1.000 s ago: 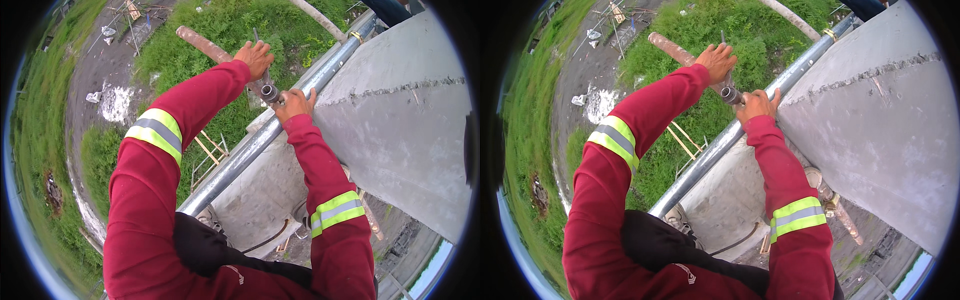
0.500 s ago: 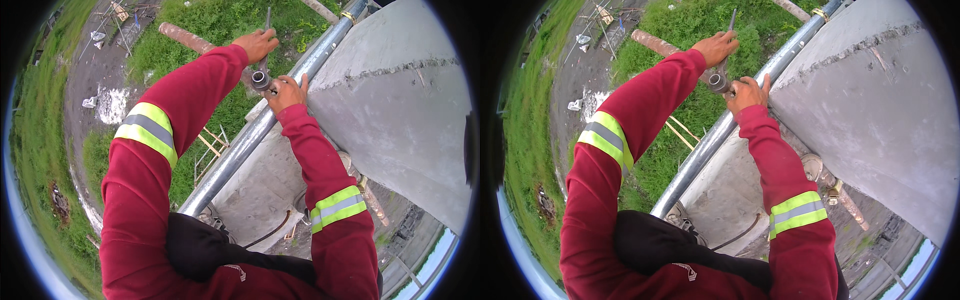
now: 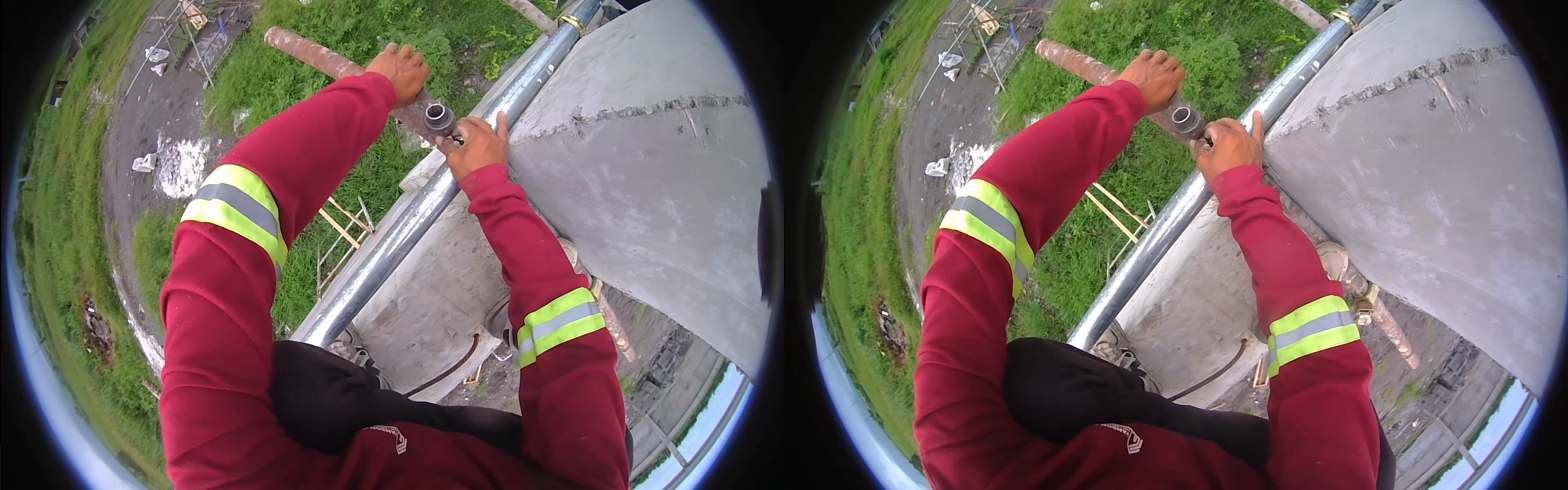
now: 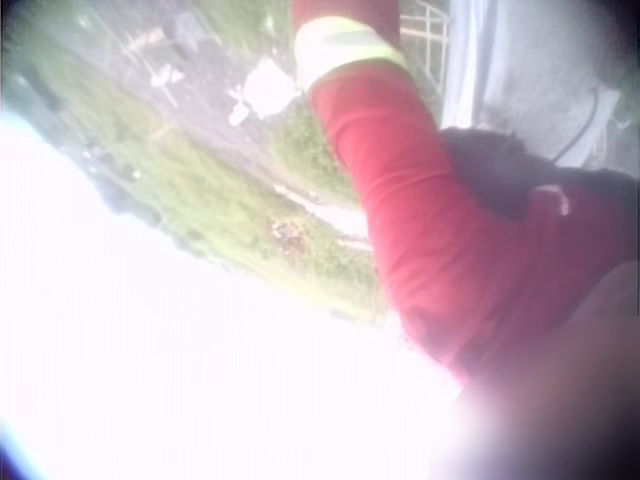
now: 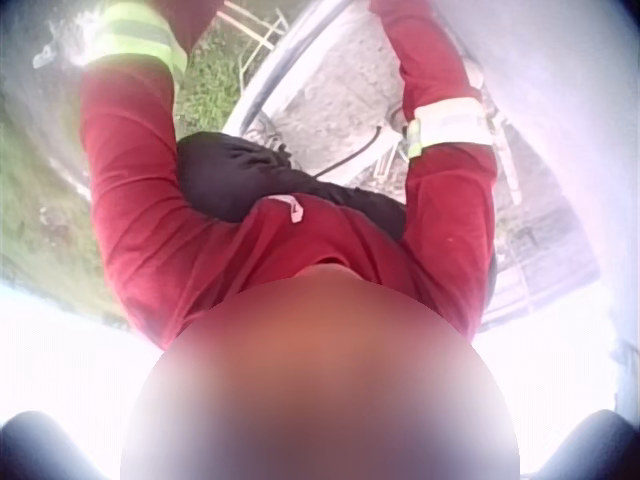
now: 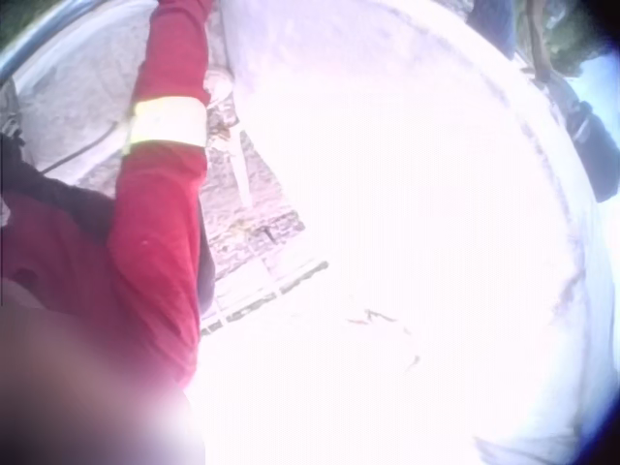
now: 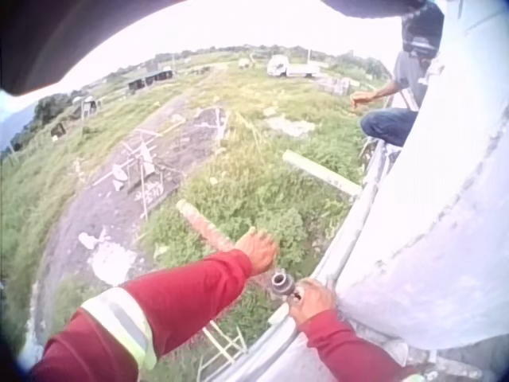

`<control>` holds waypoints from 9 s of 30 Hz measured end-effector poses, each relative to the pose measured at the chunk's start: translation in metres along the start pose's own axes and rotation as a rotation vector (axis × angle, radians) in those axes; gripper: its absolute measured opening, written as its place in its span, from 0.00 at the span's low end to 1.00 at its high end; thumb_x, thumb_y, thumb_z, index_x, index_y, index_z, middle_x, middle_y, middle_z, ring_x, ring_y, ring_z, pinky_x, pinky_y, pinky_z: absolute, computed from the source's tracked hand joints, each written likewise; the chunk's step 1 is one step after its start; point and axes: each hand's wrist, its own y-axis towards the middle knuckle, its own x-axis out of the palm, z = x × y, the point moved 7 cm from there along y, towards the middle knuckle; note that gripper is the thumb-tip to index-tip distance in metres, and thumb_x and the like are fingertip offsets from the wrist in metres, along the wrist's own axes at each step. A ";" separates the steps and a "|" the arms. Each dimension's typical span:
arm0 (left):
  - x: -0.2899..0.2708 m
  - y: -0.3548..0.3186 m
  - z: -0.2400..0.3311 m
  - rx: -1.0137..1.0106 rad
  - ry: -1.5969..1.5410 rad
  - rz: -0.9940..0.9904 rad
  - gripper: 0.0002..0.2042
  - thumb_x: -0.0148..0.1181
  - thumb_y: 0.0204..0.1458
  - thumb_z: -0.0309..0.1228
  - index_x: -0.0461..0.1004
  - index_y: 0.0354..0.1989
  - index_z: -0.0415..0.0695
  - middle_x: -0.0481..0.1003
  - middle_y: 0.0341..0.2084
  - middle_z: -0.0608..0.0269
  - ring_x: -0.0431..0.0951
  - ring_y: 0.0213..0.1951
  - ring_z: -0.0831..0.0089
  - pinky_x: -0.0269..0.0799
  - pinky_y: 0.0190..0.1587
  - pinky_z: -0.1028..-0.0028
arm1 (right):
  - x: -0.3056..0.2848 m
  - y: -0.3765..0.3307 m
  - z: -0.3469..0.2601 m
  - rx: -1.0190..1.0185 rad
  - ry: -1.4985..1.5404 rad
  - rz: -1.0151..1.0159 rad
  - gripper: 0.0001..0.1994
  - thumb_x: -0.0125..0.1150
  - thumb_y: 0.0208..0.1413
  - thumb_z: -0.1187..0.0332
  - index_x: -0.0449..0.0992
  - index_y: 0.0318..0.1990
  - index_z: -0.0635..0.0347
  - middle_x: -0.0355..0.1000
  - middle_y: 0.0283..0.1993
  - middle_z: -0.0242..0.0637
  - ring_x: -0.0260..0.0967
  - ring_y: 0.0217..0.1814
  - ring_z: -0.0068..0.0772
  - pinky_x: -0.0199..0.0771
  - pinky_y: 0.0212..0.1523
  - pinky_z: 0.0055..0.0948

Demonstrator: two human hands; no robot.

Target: The person uses a hammer to tighten metal clamps that secure scaffolding poles to a concrete structure. The person repeatedly strikes the clamps to ensure they are firmly attached.

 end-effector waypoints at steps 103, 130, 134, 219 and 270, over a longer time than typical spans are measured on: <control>0.010 -0.161 0.058 -0.536 -1.873 -0.028 0.20 0.47 0.61 0.47 0.64 0.38 0.39 0.68 0.22 0.63 0.68 0.23 0.77 0.65 0.29 0.72 | 0.003 -0.068 -0.032 0.167 0.108 0.360 0.39 0.59 0.42 0.70 0.51 0.65 0.61 0.51 0.67 0.50 0.41 0.71 0.57 0.38 0.68 0.55; -0.016 -0.215 0.103 -0.407 -1.405 -0.075 0.35 0.62 0.41 0.62 0.69 0.37 0.36 0.70 0.25 0.55 0.71 0.29 0.65 0.67 0.35 0.65 | -0.013 -0.060 -0.010 0.188 0.122 0.358 0.22 0.57 0.56 0.61 0.68 0.57 0.57 0.63 0.56 0.41 0.56 0.59 0.47 0.53 0.60 0.46; -0.018 -0.233 0.107 -0.437 -1.248 0.097 0.39 0.70 0.35 0.54 0.64 0.47 0.34 0.74 0.31 0.45 0.76 0.36 0.53 0.71 0.41 0.62 | -0.020 -0.046 -0.008 0.267 0.015 0.243 0.16 0.59 0.55 0.60 0.77 0.50 0.50 0.66 0.47 0.34 0.60 0.52 0.41 0.58 0.54 0.44; 0.013 -0.250 0.117 -0.588 -1.427 -0.181 0.33 0.63 0.41 0.54 0.63 0.44 0.35 0.75 0.24 0.45 0.78 0.29 0.49 0.71 0.33 0.57 | -0.008 0.031 -0.025 -0.124 -0.926 -0.881 0.32 0.33 0.61 0.41 0.75 0.47 0.59 0.76 0.37 0.48 0.75 0.44 0.48 0.73 0.46 0.42; 0.013 -0.249 0.117 -0.623 -1.347 -0.070 0.36 0.65 0.40 0.55 0.62 0.44 0.34 0.75 0.25 0.41 0.77 0.30 0.46 0.71 0.34 0.56 | 0.007 0.033 -0.017 -0.390 -0.906 -1.005 0.26 0.36 0.63 0.48 0.68 0.51 0.61 0.75 0.38 0.51 0.74 0.43 0.55 0.72 0.44 0.49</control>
